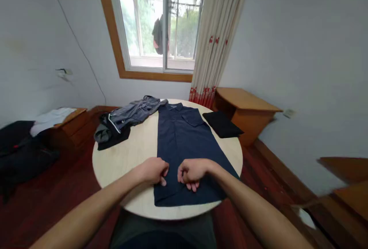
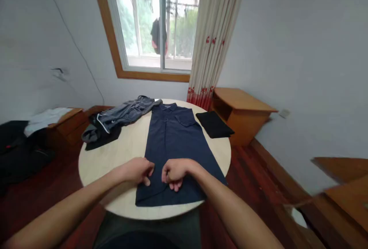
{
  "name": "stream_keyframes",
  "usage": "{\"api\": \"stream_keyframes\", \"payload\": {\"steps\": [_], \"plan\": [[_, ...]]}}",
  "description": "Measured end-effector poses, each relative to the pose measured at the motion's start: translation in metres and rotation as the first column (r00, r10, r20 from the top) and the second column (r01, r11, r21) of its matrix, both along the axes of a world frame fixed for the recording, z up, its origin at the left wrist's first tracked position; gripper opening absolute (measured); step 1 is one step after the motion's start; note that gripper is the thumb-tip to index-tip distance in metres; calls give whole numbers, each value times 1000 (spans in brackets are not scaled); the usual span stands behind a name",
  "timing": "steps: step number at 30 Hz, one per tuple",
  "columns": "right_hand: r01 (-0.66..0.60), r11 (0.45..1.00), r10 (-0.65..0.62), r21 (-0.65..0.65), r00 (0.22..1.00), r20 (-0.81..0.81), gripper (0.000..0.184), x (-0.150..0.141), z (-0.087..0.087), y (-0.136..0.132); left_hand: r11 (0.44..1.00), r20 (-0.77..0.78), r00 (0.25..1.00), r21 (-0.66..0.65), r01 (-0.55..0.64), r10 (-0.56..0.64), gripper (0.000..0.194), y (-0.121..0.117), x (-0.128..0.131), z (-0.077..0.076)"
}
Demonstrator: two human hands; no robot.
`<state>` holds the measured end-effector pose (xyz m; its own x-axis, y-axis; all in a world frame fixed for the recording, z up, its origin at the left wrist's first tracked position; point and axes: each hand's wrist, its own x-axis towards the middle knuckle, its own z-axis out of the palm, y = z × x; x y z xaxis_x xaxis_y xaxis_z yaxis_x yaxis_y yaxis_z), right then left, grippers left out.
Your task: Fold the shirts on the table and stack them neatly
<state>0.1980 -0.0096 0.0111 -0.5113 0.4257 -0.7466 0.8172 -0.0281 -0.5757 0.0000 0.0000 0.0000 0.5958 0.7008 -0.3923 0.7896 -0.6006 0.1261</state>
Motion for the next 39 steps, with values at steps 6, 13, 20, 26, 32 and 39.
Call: {"api": "stream_keyframes", "payload": {"steps": [6,13,20,26,32,39], "plan": [[110,903,-115,414,993,-14,18,2,18,28,999,-31,999,-43,34,-35,27,-11,0,8],[87,440,-76,894,995,-59,26,-12,0,78,981,-60,987,-135,140,-149,23,-26,6,8],[100,341,9,935,994,-109,60,-14,-52,106,547,260,964,-815,191,51,46,60,-5,-10],[139,438,14,888,987,-162,73,-4,-70,104,890,488,767,-46,-454,417,51,230,-25,-22],[172,477,7,862,980,-200,76,-3,-66,101,814,470,775,179,-553,423,43,333,-19,-42],[203,504,-10,840,973,-230,79,-3,-66,103,836,330,851,238,-494,409,54,382,-9,-65]]}}
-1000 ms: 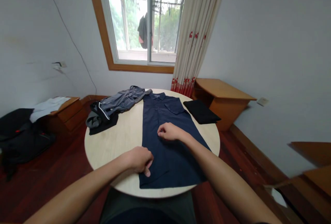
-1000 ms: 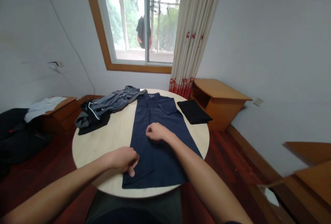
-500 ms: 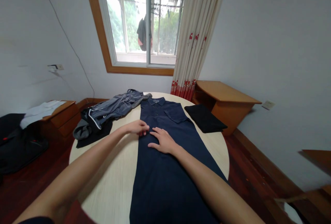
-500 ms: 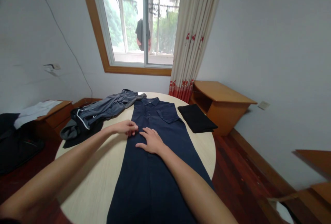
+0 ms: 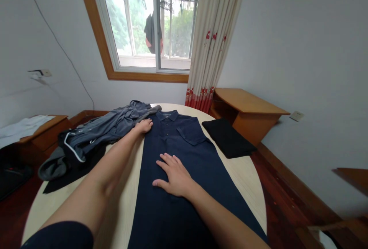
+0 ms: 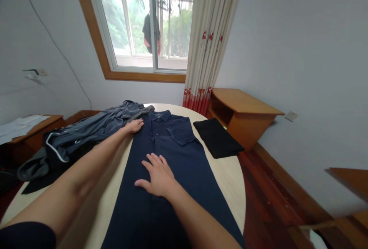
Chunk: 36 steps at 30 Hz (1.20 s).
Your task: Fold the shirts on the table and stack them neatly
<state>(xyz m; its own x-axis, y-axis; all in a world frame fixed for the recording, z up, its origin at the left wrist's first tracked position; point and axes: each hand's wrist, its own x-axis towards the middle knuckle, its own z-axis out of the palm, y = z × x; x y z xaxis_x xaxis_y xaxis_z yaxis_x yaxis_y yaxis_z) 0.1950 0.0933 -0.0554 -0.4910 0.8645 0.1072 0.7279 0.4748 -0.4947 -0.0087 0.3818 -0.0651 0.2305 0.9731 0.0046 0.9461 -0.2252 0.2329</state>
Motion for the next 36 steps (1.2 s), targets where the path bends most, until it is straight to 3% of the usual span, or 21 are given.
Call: {"api": "stream_keyframes", "payload": {"steps": [4,8,19,26,30,36], "plan": [[3,1000,-3,-28,1000,5,80,-1,1,2,1000,-59,998,-20,3,-4,61,8,-2,-9],[1,999,0,-45,1000,6,79,-1,3,3,999,-98,995,-32,5,-8,62,11,-1,-8],[14,999,-14,-48,1000,8,76,-3,2,4,998,-132,990,0,57,-57,67,9,30,-8],[21,999,-21,-47,1000,5,77,-3,1,5,999,-147,988,-4,37,-37,68,11,33,2],[22,999,-21,-26,1000,23,74,-3,1,5,998,-150,988,47,41,-33,67,-17,45,11],[22,1000,-23,19,999,42,70,-5,-2,4,984,-133,977,50,173,-166,68,-101,53,0]]}}
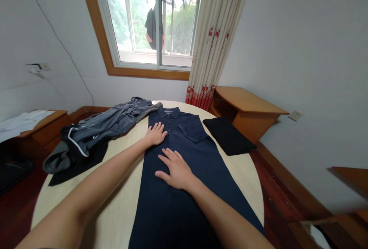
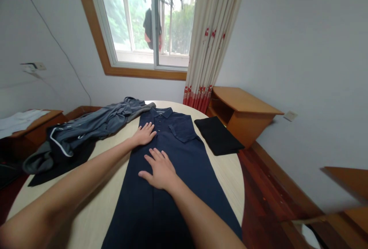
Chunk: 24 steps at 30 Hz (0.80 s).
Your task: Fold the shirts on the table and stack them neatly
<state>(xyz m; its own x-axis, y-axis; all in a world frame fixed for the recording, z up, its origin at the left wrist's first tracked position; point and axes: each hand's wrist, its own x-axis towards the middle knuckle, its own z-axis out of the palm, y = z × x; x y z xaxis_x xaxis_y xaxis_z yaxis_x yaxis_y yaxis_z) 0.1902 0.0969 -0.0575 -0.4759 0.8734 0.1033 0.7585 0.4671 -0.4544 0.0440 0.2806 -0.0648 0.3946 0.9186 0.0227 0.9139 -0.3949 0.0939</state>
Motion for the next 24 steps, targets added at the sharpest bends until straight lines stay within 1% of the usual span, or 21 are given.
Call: {"api": "stream_keyframes", "payload": {"steps": [3,5,7,9,10,12,14,16,18,20,22,24], "plan": [[11,999,-10,53,999,-30,63,-3,-2,-1,999,12,1000,52,16,-16,65,-36,-5,-8],[62,993,-53,103,994,-92,51,-1,0,-2,998,16,1000,61,24,-25,64,-56,-8,-10],[187,973,-166,138,975,-149,38,9,7,-3,997,16,999,58,50,-51,66,-78,-10,-10],[349,927,-329,139,932,-150,33,28,15,-5,996,20,996,42,81,-81,68,-102,-11,-10],[419,899,-405,130,906,-121,33,41,20,-7,995,24,995,32,100,-101,69,-116,-11,-11],[525,845,-527,100,850,-13,36,68,27,-15,987,40,986,10,162,-163,71,-144,-9,-11],[616,783,-622,84,774,123,40,93,30,-26,970,65,968,3,244,-243,72,-171,-4,-12],[691,720,-683,65,688,247,44,112,30,-40,940,93,936,5,340,-339,72,-193,3,-12],[741,670,-710,50,620,335,46,125,29,-53,897,119,891,-3,441,-438,72,-208,10,-9],[770,637,-722,32,582,374,48,133,28,-62,851,144,844,-27,524,-516,71,-217,16,-5],[792,611,-728,-20,571,379,49,139,29,-66,825,163,820,-50,563,-549,70,-222,18,-1],[797,592,-727,-122,594,344,46,146,31,-68,824,171,819,-60,564,-548,68,-224,19,2]]}}
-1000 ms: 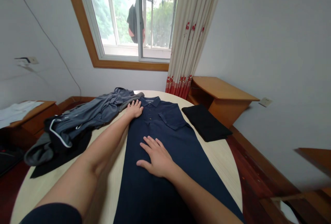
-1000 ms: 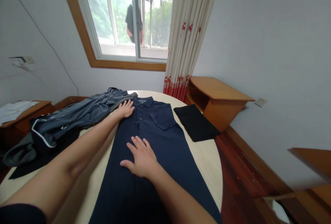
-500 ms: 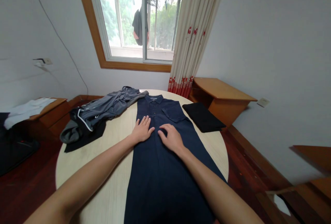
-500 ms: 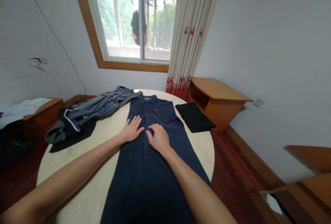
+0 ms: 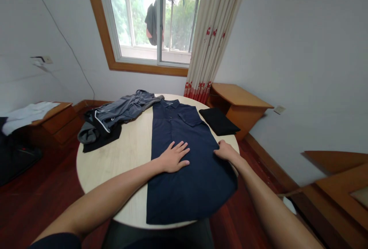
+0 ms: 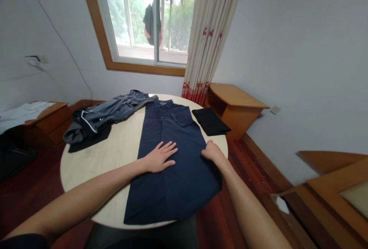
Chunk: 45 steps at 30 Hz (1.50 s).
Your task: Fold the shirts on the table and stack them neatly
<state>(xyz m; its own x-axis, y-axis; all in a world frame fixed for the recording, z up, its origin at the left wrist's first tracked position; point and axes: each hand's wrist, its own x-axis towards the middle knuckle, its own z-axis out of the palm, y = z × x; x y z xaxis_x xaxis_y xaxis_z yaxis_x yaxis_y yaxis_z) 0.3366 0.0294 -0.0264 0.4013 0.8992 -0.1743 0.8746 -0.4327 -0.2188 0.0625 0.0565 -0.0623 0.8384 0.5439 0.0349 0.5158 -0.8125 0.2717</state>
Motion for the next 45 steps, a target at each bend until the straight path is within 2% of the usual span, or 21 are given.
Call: {"api": "stream_keyframes", "payload": {"steps": [2,6,8,11,14,16,18,20,21,22,24,26,27,28,29,31,33,35,37,41,45], "plan": [[15,999,-23,-43,983,-181,37,7,4,-1,1000,-1,1000,-3,-10,10,66,-2,-1,2],[2,989,-82,-149,846,-528,33,16,19,-9,1000,1,1000,0,-10,10,65,-4,-3,2],[-42,986,-56,-162,828,-558,34,11,33,-16,1000,13,1000,5,-8,8,64,-4,-3,3],[-138,982,50,-131,853,-520,40,-13,52,-29,1000,28,1000,-11,-12,12,60,-4,-3,5],[-277,954,170,-117,818,-550,60,-49,61,-43,998,56,998,-57,-27,30,60,-5,-4,8],[-412,890,226,-193,769,-598,74,-71,59,-51,995,100,994,-86,-42,50,63,-6,-4,9],[-554,766,243,-324,717,-653,78,-82,55,-51,995,158,986,-88,-38,52,66,-7,-3,10],[-645,622,218,-445,688,-692,73,-78,53,-39,998,202,979,-54,-19,30,64,-10,-2,12],[-661,582,205,-474,683,-701,66,-72,54,-29,1000,211,977,-31,-5,11,60,-11,-1,14],[-662,573,195,-483,683,-704,59,-63,55,-16,1000,213,977,-8,14,-12,56,-13,1,16],[-605,694,199,-390,682,-704,40,-41,57,17,998,208,976,26,64,-68,49,-16,4,19],[-469,857,213,-213,700,-682,31,-21,55,54,992,209,970,45,119,-126,46,-20,7,23],[-374,922,219,-102,719,-660,29,-13,52,73,988,213,965,50,148,-156,46,-22,8,24],[-277,961,214,-1,747,-629,30,-7,47,92,982,219,957,52,182,-190,46,-24,9,25],[-198,977,207,82,778,-593,32,-3,41,111,974,227,947,51,222,-228,46,-26,9,26],[-153,966,238,206,837,-493,38,3,27,147,949,250,916,40,314,-314,44,-30,8,26],[-207,935,301,288,892,-337,42,7,13,180,912,266,876,33,410,-403,44,-34,8,25],[-261,912,337,317,916,-215,44,9,2,207,867,246,837,38,496,-490,46,-38,9,23],[-278,910,340,309,926,-167,46,11,-5,228,836,187,818,47,546,-544,44,-41,12,20],[-282,921,321,270,940,-113,47,10,-12,254,858,97,853,101,504,-513,22,-45,20,16],[-304,918,328,257,943,-59,48,4,-16,265,847,118,847,202,491,-519,18,-46,23,18]]}}
